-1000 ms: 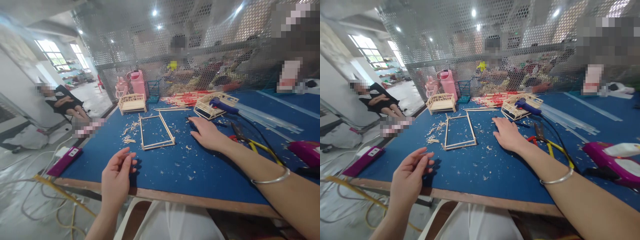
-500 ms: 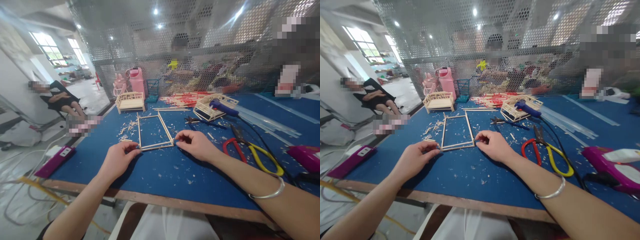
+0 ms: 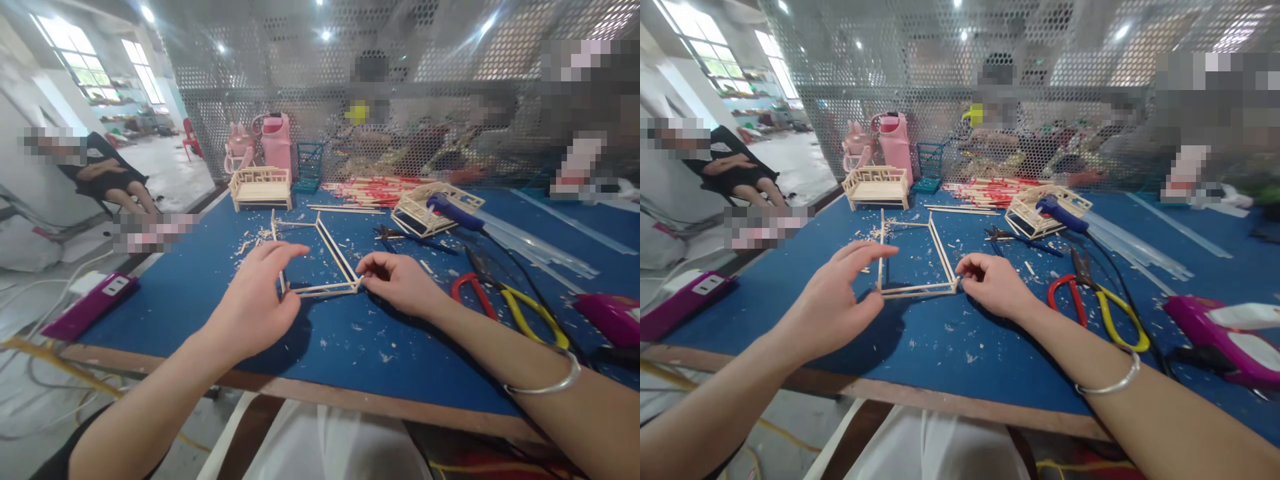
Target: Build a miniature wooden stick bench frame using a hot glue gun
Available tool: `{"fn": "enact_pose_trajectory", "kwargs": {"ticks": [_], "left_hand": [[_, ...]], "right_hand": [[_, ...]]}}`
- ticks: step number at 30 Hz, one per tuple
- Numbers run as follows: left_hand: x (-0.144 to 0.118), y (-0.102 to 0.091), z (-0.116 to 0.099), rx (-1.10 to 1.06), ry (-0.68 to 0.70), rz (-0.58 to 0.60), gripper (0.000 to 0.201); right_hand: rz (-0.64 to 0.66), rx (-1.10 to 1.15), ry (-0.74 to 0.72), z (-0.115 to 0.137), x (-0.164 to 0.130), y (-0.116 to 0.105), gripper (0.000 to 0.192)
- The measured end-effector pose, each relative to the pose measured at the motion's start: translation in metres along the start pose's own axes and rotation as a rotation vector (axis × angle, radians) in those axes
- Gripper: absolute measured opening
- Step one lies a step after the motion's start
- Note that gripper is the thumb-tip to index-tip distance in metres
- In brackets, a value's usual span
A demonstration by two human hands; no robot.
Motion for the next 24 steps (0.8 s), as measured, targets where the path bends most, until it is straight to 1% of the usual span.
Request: {"fn": "enact_pose_trajectory", "kwargs": {"ticks": [1,2,3,5,6,7,8,9,10,11,12,13,15,16,17,18,20,22,24], "left_hand": [[0.006,0.004,-0.008,0.008,0.053,0.064,0.054],[0.013,0.008,-0.011,0.005,0.075,0.119,0.055],[0.018,0.011,-0.009,-0.006,0.067,0.159,0.054],[0.024,0.014,0.002,-0.072,-0.003,0.23,0.052],[0.024,0.015,0.009,-0.15,-0.042,0.264,0.052],[0.021,0.015,0.015,-0.271,-0.072,0.294,0.053],[0.017,0.014,0.019,-0.439,-0.086,0.31,0.054],[0.012,0.009,0.022,-0.637,-0.096,0.303,0.053],[0.006,0.002,0.027,-0.84,-0.103,0.259,0.051],[-0.001,-0.007,0.035,-0.998,-0.137,0.188,0.047],[-0.008,-0.014,0.048,-1.1,-0.198,0.095,0.04],[-0.017,-0.021,0.062,-1.15,-0.272,-0.014,0.032],[-0.036,-0.031,0.089,-1.108,-0.436,-0.212,0.014],[-0.044,-0.034,0.1,-1.035,-0.515,-0.273,0.009],[-0.051,-0.035,0.108,-0.932,-0.591,-0.293,0.008],[-0.054,-0.034,0.114,-0.801,-0.654,-0.278,0.011],[-0.052,-0.031,0.119,-0.482,-0.73,-0.175,0.02],[-0.036,-0.023,0.116,-0.204,-0.692,-0.044,0.025],[-0.012,-0.007,0.107,-0.058,-0.586,0.096,0.023]], "right_hand": [[0.005,0.005,0.002,0.0,0.0,0.001,0.01],[0.011,0.011,0.003,-0.001,0.0,0.001,0.012],[0.015,0.019,0.002,-0.001,0.0,0.001,0.014],[0.022,0.032,-0.008,0.0,-0.001,0.001,0.017],[0.023,0.033,-0.017,0.0,-0.001,0.0,0.019],[0.023,0.028,-0.025,0.0,-0.001,0.0,0.019],[0.022,0.019,-0.033,0.0,-0.001,-0.001,0.02],[0.019,0.007,-0.038,0.0,-0.001,-0.002,0.02],[0.016,-0.005,-0.039,-0.001,-0.001,-0.002,0.02],[0.009,-0.015,-0.037,-0.002,-0.001,-0.003,0.02],[0.001,-0.019,-0.035,-0.003,0.0,-0.004,0.019],[-0.008,-0.021,-0.03,-0.003,0.0,-0.005,0.018],[-0.027,-0.022,-0.016,-0.005,0.001,-0.006,0.017],[-0.036,-0.02,-0.01,-0.005,0.001,-0.007,0.016],[-0.044,-0.014,-0.007,-0.005,0.001,-0.008,0.016],[-0.049,-0.004,-0.01,-0.004,0.001,-0.009,0.015],[-0.056,0.022,-0.041,-0.001,0.001,-0.01,0.017],[-0.066,0.034,-0.095,0.004,0.0,-0.011,0.02],[-0.086,0.024,-0.142,0.007,0.0,-0.014,0.025]]}}
Point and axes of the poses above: each hand's wrist, its own x-axis towards the middle knuckle, its own y-axis out of the palm, z = x × y, the point moved 9 cm from there along x, towards the middle knuckle
